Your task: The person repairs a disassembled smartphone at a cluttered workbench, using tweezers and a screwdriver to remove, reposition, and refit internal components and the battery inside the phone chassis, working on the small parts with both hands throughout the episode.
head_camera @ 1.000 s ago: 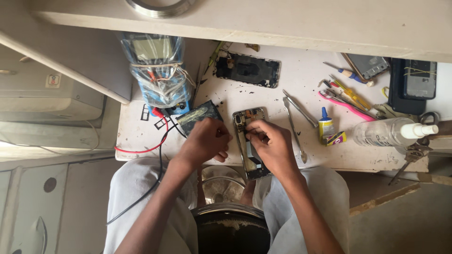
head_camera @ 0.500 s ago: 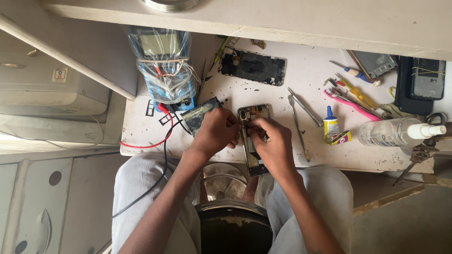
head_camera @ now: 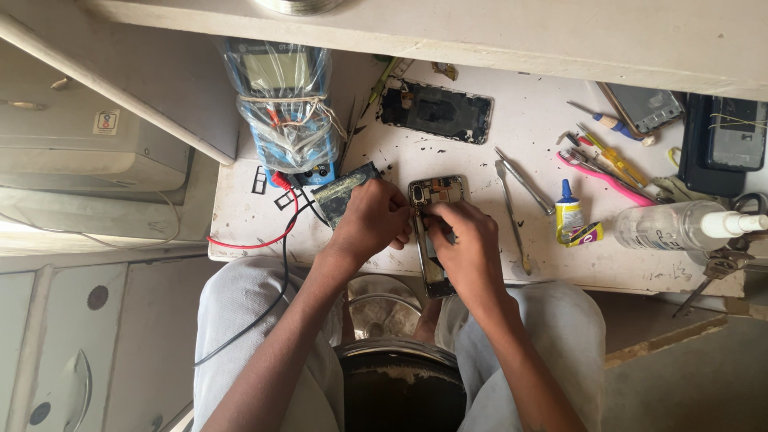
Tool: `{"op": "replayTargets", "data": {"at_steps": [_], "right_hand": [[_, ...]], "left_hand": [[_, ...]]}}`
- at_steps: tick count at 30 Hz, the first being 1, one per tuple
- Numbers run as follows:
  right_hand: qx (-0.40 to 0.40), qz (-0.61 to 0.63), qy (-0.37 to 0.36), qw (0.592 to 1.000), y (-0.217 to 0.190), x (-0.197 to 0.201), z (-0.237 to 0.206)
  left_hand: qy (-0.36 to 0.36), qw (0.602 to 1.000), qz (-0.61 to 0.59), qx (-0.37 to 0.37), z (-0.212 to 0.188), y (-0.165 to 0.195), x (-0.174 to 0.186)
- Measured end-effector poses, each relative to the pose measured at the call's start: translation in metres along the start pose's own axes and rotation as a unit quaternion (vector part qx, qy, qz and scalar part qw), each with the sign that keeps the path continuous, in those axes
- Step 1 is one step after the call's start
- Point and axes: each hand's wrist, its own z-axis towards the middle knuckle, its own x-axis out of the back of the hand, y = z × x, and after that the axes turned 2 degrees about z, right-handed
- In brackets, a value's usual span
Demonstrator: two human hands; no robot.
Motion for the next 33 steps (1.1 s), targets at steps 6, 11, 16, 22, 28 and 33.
{"op": "replayTargets", "data": {"at_steps": [6,11,16,22,28,33], "right_hand": [[0.026,-0.011,0.011,1.000,0.001,-0.003,-0.006],[0.008,-0.032,0.009,0.999,0.003,-0.007,-0.008],[0.000,-0.035,0.000,0.999,0.007,-0.007,-0.011],[-0.016,0.002,-0.015,1.000,0.013,-0.001,-0.010],[-0.003,-0.006,0.001,1.000,0.008,0.006,-0.010],[0.022,-0.096,-0.034,0.995,-0.008,0.004,-0.014]], "left_hand": [[0.002,1.000,-0.006,-0.007,-0.001,0.000,-0.001],[0.013,1.000,0.014,0.007,-0.001,0.004,-0.003],[0.020,1.000,0.015,0.010,-0.001,0.005,-0.004],[0.029,0.999,0.018,0.010,0.000,0.005,-0.004],[0.032,0.999,0.024,0.032,0.004,0.008,-0.004],[0.020,0.998,0.038,0.035,0.006,0.010,-0.001]]}}
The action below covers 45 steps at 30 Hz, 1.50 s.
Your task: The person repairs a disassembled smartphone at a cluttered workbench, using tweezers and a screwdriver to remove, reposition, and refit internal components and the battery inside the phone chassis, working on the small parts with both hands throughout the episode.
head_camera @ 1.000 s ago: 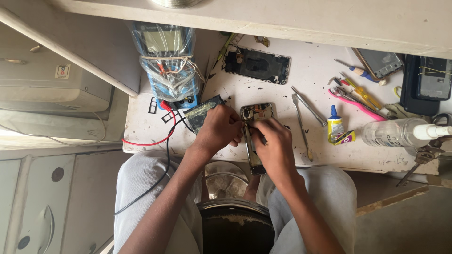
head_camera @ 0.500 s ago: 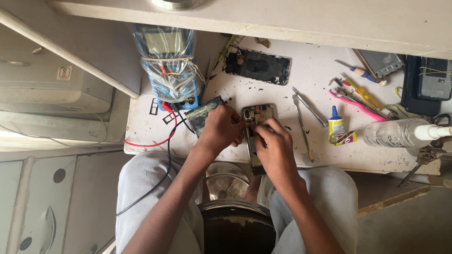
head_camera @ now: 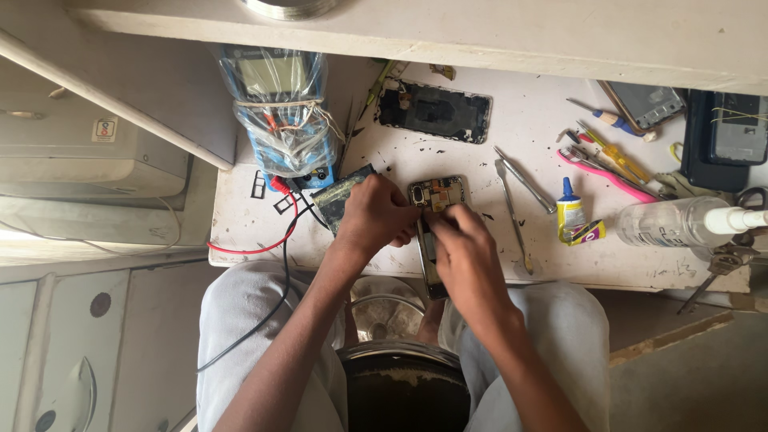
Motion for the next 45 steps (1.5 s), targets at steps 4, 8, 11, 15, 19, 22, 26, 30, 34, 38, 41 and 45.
{"op": "replayTargets", "data": {"at_steps": [4,8,11,15,19,22,26,30,34,38,41,45], "right_hand": [[0.006,-0.074,-0.036,0.997,-0.007,-0.002,-0.003],[0.020,-0.166,-0.057,0.984,-0.006,-0.015,-0.004],[0.044,-0.184,-0.045,0.981,-0.003,-0.021,-0.008],[-0.007,-0.048,-0.024,0.999,0.012,-0.004,-0.005],[-0.065,0.038,0.134,0.988,0.033,0.026,0.005],[-0.051,0.034,0.169,0.984,0.040,0.035,0.009],[-0.057,0.050,0.157,0.985,0.041,0.031,0.009],[-0.069,0.065,0.141,0.986,0.044,0.028,0.013],[-0.081,0.091,0.127,0.984,0.049,0.026,0.018],[-0.106,0.099,0.090,0.985,0.051,0.023,0.018],[-0.116,0.101,0.070,0.986,0.051,0.021,0.017],[-0.098,0.095,0.070,0.988,0.053,0.020,0.018]], "left_hand": [[-0.003,1.000,-0.001,0.021,0.002,-0.001,0.001],[-0.001,1.000,-0.007,0.020,0.004,-0.003,-0.001],[-0.006,1.000,-0.013,0.019,0.003,-0.003,-0.002],[-0.011,1.000,-0.010,-0.007,0.002,-0.001,0.000],[-0.009,1.000,0.003,0.026,0.002,0.002,0.000],[-0.005,0.999,0.023,0.027,0.002,0.005,-0.002],[-0.002,0.998,0.055,0.029,0.001,0.007,-0.007],[0.006,0.999,0.050,-0.011,-0.001,0.005,-0.009],[-0.004,1.000,0.026,-0.002,0.000,0.005,-0.006],[-0.021,0.999,0.032,0.018,0.001,0.008,-0.004],[-0.005,0.997,0.077,0.006,-0.002,0.009,-0.005],[0.049,0.981,0.186,-0.025,-0.005,0.007,-0.013]]}}
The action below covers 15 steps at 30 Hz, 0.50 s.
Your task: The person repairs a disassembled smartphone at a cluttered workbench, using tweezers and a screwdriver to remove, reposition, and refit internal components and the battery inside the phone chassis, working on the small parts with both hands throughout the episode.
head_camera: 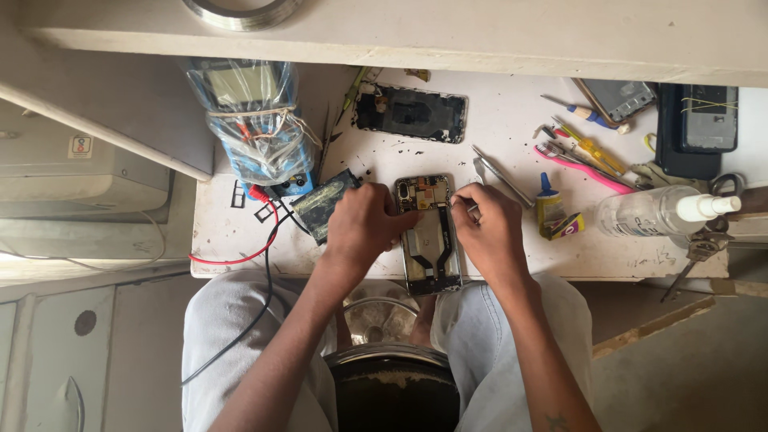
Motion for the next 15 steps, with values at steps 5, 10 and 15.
{"op": "replayTargets", "data": {"at_steps": [5,10,15], "right_hand": [[-0.013,-0.005,0.001,1.000,0.002,-0.002,0.001],[-0.039,0.011,-0.015,0.999,0.003,-0.002,0.001],[-0.040,0.019,-0.018,0.999,0.003,-0.002,0.000]], "left_hand": [[0.043,0.997,0.070,-0.008,0.002,-0.003,-0.011],[0.046,0.996,0.081,-0.007,0.001,-0.004,-0.014],[0.039,0.995,0.090,-0.009,-0.002,0.000,-0.012]]}}
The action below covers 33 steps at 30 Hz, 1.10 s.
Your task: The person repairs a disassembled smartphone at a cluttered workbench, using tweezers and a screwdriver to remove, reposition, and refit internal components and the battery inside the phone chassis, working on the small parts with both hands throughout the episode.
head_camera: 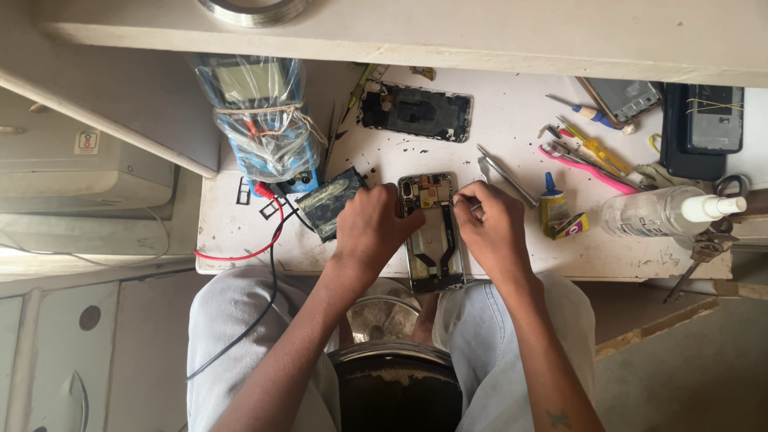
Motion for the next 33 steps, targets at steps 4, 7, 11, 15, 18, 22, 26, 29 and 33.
{"op": "replayTargets", "data": {"at_steps": [4,7,11,15,18,22,26,29,33], "right_hand": [[0.003,0.005,-0.001,1.000,0.001,-0.002,0.001],[-0.014,-0.004,-0.004,1.000,0.002,-0.004,0.001],[-0.021,-0.001,-0.002,1.000,0.004,-0.005,0.001],[-0.017,-0.002,-0.001,1.000,0.004,-0.004,0.002],[-0.018,-0.007,-0.001,1.000,0.003,-0.004,0.002],[0.000,0.016,-0.010,1.000,0.003,-0.001,0.003],[-0.003,0.011,-0.022,1.000,0.001,0.000,0.002],[0.015,-0.019,-0.008,1.000,-0.002,-0.005,0.001],[0.059,-0.096,0.004,0.994,-0.007,-0.008,-0.001]], "left_hand": [[0.011,1.000,0.010,-0.011,-0.002,0.003,0.001],[0.006,1.000,0.018,-0.013,-0.002,0.003,0.001],[0.022,0.999,0.021,-0.018,-0.002,0.004,-0.001],[0.020,1.000,0.019,-0.014,-0.002,0.005,-0.003],[0.023,0.999,0.022,-0.022,-0.002,0.004,-0.003],[0.026,0.999,0.022,-0.023,-0.002,0.004,-0.004],[0.026,0.999,0.038,-0.024,-0.002,0.006,-0.006],[0.030,0.998,0.045,-0.030,-0.003,0.008,-0.008],[0.054,0.996,0.057,-0.045,-0.004,0.009,-0.013]]}}
